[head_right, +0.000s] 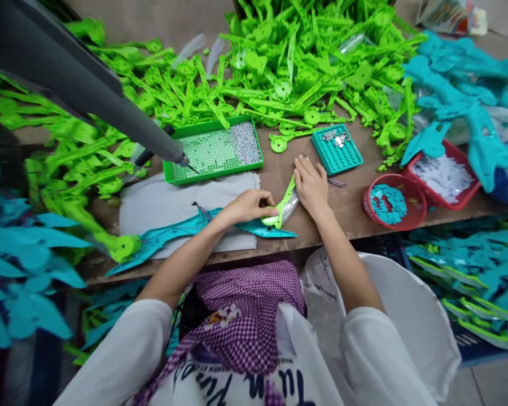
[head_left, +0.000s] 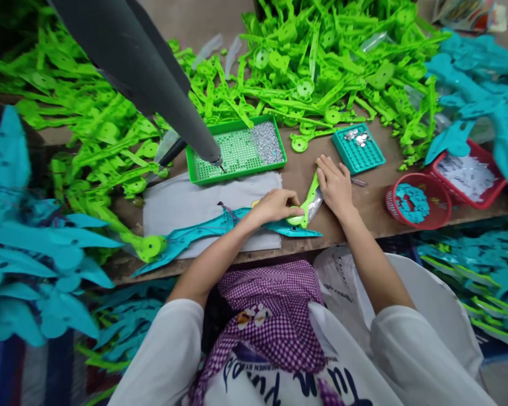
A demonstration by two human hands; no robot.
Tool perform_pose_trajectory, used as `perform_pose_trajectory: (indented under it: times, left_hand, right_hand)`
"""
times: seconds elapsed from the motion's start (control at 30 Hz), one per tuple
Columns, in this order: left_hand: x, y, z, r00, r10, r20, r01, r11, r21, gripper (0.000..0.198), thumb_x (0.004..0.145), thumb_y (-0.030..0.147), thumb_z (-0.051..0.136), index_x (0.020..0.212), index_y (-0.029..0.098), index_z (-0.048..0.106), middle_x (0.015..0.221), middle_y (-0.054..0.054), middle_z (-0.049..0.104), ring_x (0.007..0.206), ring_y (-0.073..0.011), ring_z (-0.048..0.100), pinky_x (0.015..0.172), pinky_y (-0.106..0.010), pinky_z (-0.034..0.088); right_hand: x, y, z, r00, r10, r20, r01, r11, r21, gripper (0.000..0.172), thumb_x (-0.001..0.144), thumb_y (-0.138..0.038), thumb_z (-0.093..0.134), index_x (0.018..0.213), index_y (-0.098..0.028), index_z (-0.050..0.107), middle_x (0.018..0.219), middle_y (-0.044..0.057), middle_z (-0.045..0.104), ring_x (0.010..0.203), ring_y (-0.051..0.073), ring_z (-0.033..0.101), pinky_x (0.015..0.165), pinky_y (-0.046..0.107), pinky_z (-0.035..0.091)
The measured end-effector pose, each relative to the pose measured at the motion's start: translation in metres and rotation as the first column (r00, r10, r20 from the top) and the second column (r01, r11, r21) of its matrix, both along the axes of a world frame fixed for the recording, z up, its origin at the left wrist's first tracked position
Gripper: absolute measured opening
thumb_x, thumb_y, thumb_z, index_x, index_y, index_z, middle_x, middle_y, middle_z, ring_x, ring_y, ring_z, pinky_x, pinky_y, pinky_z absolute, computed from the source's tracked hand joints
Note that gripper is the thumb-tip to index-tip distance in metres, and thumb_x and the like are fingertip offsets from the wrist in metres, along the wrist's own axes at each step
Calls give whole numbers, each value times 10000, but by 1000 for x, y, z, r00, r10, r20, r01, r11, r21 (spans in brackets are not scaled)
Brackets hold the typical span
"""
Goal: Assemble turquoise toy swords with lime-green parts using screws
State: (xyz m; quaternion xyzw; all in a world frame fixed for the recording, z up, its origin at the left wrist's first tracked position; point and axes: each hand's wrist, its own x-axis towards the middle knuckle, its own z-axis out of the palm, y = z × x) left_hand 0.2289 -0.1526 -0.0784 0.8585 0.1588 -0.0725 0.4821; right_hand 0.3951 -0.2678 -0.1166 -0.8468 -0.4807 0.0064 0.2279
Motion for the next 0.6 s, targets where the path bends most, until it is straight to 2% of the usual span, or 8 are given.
perform_pose_trajectory:
  times: [0.17,0.27,0.37,0.47,0.6]
  left_hand:
    - [-1,-3,3,1000,16,0,-16,1000,4,230,770,377,686,799,149,665,806,-26,691,711,-128,568,637,-241,360]
    - [-1,-5,5,999,33,-12,-33,999,6,230,765,375,688,788,148,664,786,-21,682,700,-126,562,624,-240,352]
    - [-1,-5,4,999,37,-6,-37,999,23,232,762,374,681,777,144,657,731,-9,657,666,-121,544,599,-238,334]
    - [-2,-4,0,999,20,33,-21,999,38,185,768,326,663,774,141,656,692,2,639,644,-114,531,590,-236,324]
    - [-3,-3,-7,995,17,94,-18,1000,14,165,769,304,659,778,139,672,699,0,650,660,-114,545,602,-233,338]
  right_hand:
    - [3,1,0,1000,-16,-12,17,999,47,425,979,-314,291,1322,-196,511,1411,78,499,1364,193,381,1123,458,227]
    - [-6,-9,13,1000,-9,-29,13,991,132,438,961,-379,359,1321,-181,507,1412,103,494,1360,214,386,1111,467,260]
    - [-28,-30,34,973,191,-130,-174,977,126,482,916,-470,455,1313,-202,509,1388,103,521,1313,217,450,1084,454,321]
    - [-52,-53,48,896,391,-212,-397,918,15,496,883,-500,513,1314,-255,502,1398,67,515,1304,218,461,1100,464,298]
    - [-64,-65,47,886,394,-244,-419,906,-58,496,897,-474,500,1344,-263,460,1416,57,494,1334,213,422,1122,467,273]
